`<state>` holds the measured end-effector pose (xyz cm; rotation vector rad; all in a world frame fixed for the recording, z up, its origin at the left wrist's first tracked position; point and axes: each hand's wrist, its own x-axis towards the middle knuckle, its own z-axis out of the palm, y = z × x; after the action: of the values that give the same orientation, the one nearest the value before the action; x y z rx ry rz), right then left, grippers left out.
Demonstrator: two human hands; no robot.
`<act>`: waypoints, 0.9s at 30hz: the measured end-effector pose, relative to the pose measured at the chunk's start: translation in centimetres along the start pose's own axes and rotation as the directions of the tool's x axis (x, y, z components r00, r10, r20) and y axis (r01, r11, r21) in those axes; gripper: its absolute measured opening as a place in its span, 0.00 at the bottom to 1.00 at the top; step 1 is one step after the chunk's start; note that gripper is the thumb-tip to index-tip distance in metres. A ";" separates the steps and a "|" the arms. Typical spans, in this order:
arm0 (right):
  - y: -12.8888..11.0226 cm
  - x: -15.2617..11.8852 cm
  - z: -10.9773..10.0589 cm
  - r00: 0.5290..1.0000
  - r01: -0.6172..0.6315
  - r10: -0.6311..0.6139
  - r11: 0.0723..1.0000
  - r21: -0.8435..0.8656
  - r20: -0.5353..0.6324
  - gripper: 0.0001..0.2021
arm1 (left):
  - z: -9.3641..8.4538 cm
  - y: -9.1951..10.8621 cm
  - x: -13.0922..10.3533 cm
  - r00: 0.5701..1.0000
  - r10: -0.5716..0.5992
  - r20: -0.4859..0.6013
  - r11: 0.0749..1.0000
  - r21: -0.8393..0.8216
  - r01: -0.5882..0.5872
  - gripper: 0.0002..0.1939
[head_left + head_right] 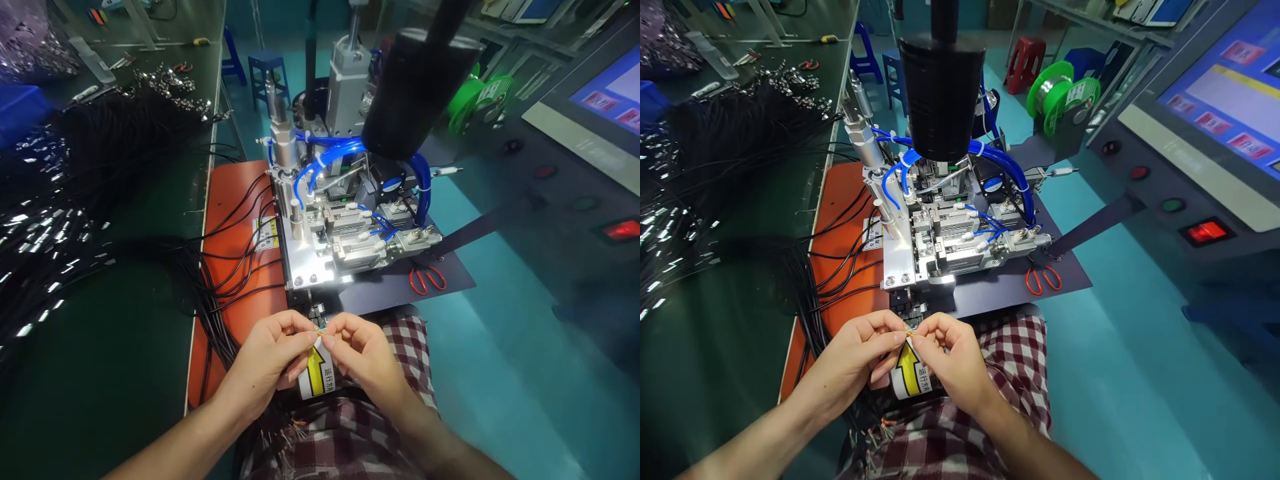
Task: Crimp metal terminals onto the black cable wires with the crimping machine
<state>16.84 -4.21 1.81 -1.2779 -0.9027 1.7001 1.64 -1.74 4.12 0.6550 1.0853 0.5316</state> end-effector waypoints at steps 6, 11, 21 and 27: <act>-0.7 0.2 -1.0 0.998 0.037 -0.033 0.996 -0.087 0.053 0.08 | 0.0 0.1 -0.1 1.000 -0.029 0.004 0.999 -0.020 0.029 0.07; -1.6 0.3 -1.0 0.997 0.072 -0.072 0.985 -0.155 0.010 0.06 | 0.2 0.1 0.0 1.000 -0.026 -0.008 1.000 -0.007 0.026 0.09; -0.8 0.2 -0.3 1.000 0.029 -0.029 0.997 -0.070 0.009 0.09 | 0.3 -0.2 -0.1 0.999 0.017 -0.046 1.000 0.022 -0.016 0.09; -0.4 -0.2 0.0 1.000 -0.026 0.025 0.998 0.059 0.018 0.12 | 0.4 -0.3 -0.2 0.995 0.054 -0.078 0.997 0.066 -0.049 0.07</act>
<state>16.96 -4.25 2.25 -1.2419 -0.8437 1.7471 1.96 -2.16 4.21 0.7250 1.1664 0.5733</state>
